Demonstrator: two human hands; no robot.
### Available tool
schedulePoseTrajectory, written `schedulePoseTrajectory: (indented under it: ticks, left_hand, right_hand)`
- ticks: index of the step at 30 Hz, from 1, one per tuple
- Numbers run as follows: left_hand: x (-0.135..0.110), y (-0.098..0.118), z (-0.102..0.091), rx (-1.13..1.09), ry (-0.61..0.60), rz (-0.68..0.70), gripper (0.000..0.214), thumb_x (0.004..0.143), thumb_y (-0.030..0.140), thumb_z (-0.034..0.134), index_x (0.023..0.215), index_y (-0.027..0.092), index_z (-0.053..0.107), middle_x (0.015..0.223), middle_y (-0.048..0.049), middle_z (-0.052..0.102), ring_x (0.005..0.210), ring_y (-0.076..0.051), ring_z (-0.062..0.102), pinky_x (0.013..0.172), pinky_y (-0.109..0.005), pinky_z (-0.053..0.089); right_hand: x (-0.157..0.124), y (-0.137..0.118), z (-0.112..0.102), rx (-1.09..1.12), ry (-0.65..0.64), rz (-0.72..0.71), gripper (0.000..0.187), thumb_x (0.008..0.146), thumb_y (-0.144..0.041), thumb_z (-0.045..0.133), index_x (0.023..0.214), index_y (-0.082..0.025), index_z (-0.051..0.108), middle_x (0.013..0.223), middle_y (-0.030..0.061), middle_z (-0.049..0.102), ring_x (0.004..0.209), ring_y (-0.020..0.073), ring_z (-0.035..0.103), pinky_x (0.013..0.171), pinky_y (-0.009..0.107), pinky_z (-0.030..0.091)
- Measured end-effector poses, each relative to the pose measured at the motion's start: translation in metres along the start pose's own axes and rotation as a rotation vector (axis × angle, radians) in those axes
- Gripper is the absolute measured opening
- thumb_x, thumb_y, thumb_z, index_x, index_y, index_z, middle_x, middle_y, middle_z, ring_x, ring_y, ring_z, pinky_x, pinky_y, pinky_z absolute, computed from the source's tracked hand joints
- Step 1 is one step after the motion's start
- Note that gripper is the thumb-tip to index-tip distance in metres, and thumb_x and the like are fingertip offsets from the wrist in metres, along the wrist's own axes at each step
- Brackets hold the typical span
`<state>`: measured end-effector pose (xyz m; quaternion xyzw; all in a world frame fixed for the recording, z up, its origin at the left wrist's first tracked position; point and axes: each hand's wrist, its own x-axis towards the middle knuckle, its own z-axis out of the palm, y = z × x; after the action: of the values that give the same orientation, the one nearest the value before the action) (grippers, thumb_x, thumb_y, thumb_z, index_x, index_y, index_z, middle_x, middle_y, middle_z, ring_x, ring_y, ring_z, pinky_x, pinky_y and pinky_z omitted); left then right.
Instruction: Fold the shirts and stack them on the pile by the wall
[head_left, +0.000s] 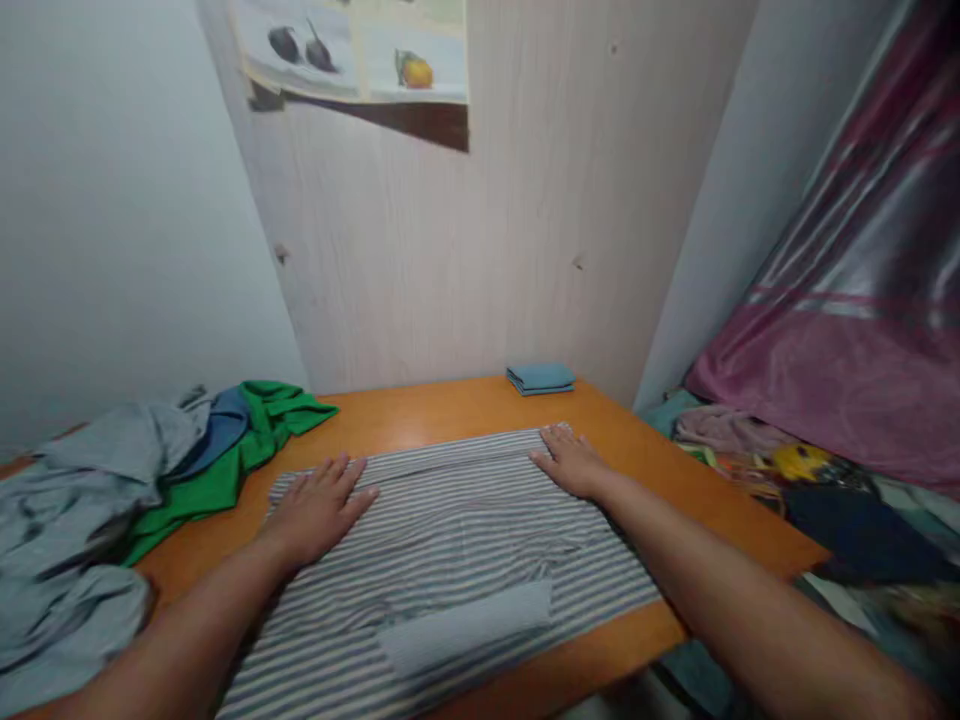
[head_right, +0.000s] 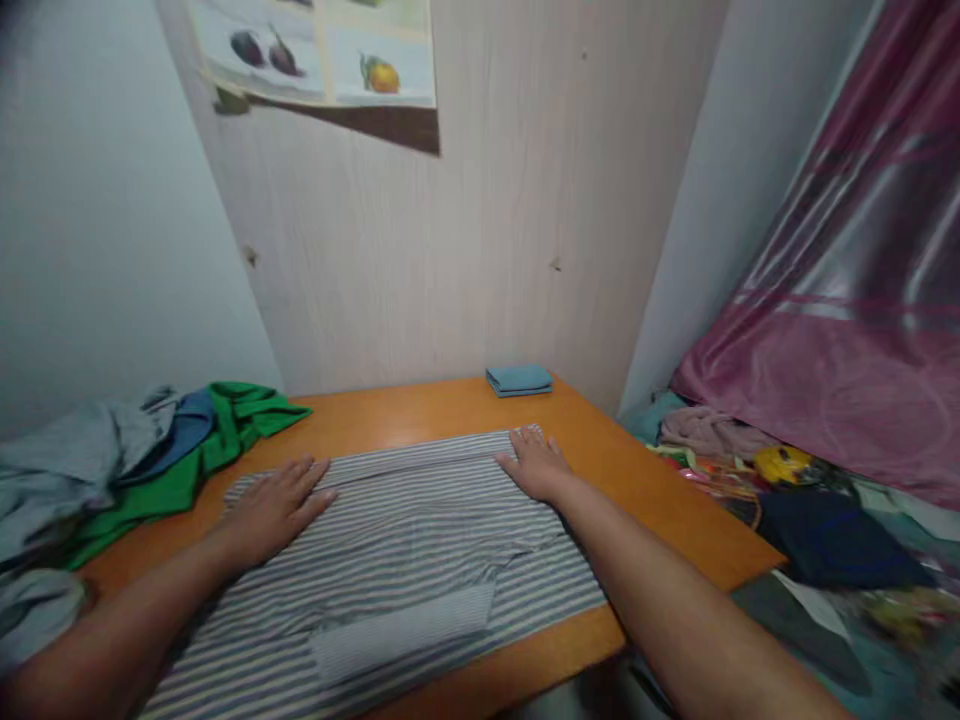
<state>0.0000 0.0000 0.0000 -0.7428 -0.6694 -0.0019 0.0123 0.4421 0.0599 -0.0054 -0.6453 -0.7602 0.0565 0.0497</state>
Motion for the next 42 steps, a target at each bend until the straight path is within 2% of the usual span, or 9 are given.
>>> schedulePoseTrajectory:
  ticks: [4, 10, 15, 18, 24, 31, 35, 39, 42]
  left_hand:
    - [-0.009, -0.001, -0.009, -0.023, 0.010, 0.006, 0.077, 0.099, 0.063, 0.025, 0.160, 0.017, 0.034, 0.167, -0.0188, 0.026, 0.155, -0.035, 0.023, 0.123, -0.055, 0.021]
    - [-0.026, -0.010, -0.018, -0.003, 0.103, 0.044, 0.073, 0.098, 0.064, 0.031, 0.150, 0.017, 0.050, 0.161, -0.0198, 0.040, 0.149, -0.038, 0.036, 0.120, -0.055, 0.027]
    - [-0.030, -0.013, -0.040, -0.029, 0.232, 0.090, 0.057, 0.100, 0.054, 0.032, 0.118, 0.017, 0.071, 0.130, -0.0149, 0.068, 0.123, -0.030, 0.061, 0.106, -0.041, 0.045]
    - [-0.025, -0.013, -0.054, -0.025, 0.263, 0.029, 0.047, 0.098, 0.047, 0.037, 0.112, 0.018, 0.072, 0.119, -0.0133, 0.072, 0.112, -0.030, 0.065, 0.096, -0.040, 0.050]
    - [-0.004, -0.025, -0.051, -0.068, 0.183, -0.078, 0.046, 0.093, 0.035, 0.043, 0.129, 0.018, 0.066, 0.135, -0.0123, 0.067, 0.121, -0.029, 0.063, 0.097, -0.037, 0.050]
    - [0.020, -0.045, -0.036, -0.088, 0.059, -0.062, 0.052, 0.077, 0.020, 0.055, 0.127, 0.018, 0.068, 0.130, -0.0099, 0.072, 0.117, -0.026, 0.067, 0.097, -0.030, 0.050]
    - [0.024, -0.046, -0.040, -0.086, 0.020, -0.057, 0.045, 0.073, 0.021, 0.057, 0.115, 0.020, 0.073, 0.115, -0.0087, 0.077, 0.106, -0.025, 0.070, 0.088, -0.028, 0.051]
    - [0.025, -0.042, -0.048, -0.051, -0.008, -0.098, 0.030, 0.070, 0.023, 0.057, 0.094, 0.021, 0.076, 0.093, -0.0095, 0.077, 0.087, -0.027, 0.072, 0.073, -0.031, 0.051]
    - [0.020, -0.036, -0.054, -0.010, 0.008, -0.132, 0.021, 0.072, 0.025, 0.057, 0.085, 0.021, 0.074, 0.092, -0.0112, 0.076, 0.085, -0.028, 0.071, 0.068, -0.032, 0.049]
  right_hand:
    - [-0.006, -0.001, -0.008, 0.002, 0.005, 0.030, 0.079, 0.101, -0.067, 0.026, 0.161, -0.016, 0.029, 0.169, 0.0140, 0.023, 0.157, 0.0307, 0.016, 0.123, 0.053, 0.018]
    - [-0.026, 0.008, -0.019, -0.014, 0.048, 0.076, 0.074, 0.102, -0.060, 0.032, 0.157, -0.011, 0.035, 0.166, 0.0204, 0.029, 0.152, 0.0383, 0.027, 0.118, 0.061, 0.026]
    - [-0.028, 0.005, -0.040, -0.005, 0.154, -0.004, 0.049, 0.105, -0.043, 0.034, 0.134, -0.016, 0.063, 0.143, 0.0164, 0.062, 0.133, 0.0297, 0.056, 0.109, 0.041, 0.042]
    - [-0.018, -0.002, -0.050, -0.011, 0.187, 0.000, 0.046, 0.104, -0.039, 0.035, 0.129, -0.017, 0.068, 0.133, 0.0155, 0.068, 0.124, 0.0288, 0.062, 0.102, 0.038, 0.046]
    - [0.011, -0.016, -0.052, -0.063, 0.194, 0.029, 0.044, 0.097, -0.030, 0.047, 0.136, -0.019, 0.065, 0.134, 0.0169, 0.068, 0.121, 0.0325, 0.064, 0.096, 0.041, 0.049]
    - [0.032, -0.019, -0.050, -0.117, 0.055, -0.019, 0.049, 0.085, -0.020, 0.060, 0.133, -0.025, 0.066, 0.126, 0.0133, 0.072, 0.116, 0.0319, 0.066, 0.093, 0.039, 0.050]
    - [0.038, -0.020, -0.052, -0.140, 0.010, -0.026, 0.047, 0.084, -0.021, 0.060, 0.131, -0.025, 0.067, 0.127, 0.0136, 0.071, 0.115, 0.0327, 0.066, 0.090, 0.039, 0.050]
    - [0.039, -0.023, -0.053, -0.160, 0.003, -0.012, 0.034, 0.083, -0.019, 0.060, 0.114, -0.020, 0.074, 0.120, 0.0176, 0.072, 0.108, 0.0333, 0.068, 0.085, 0.038, 0.050]
    - [0.035, -0.024, -0.053, -0.158, 0.028, 0.001, 0.026, 0.083, -0.017, 0.061, 0.105, -0.018, 0.074, 0.116, 0.0183, 0.071, 0.105, 0.0322, 0.067, 0.083, 0.035, 0.049]
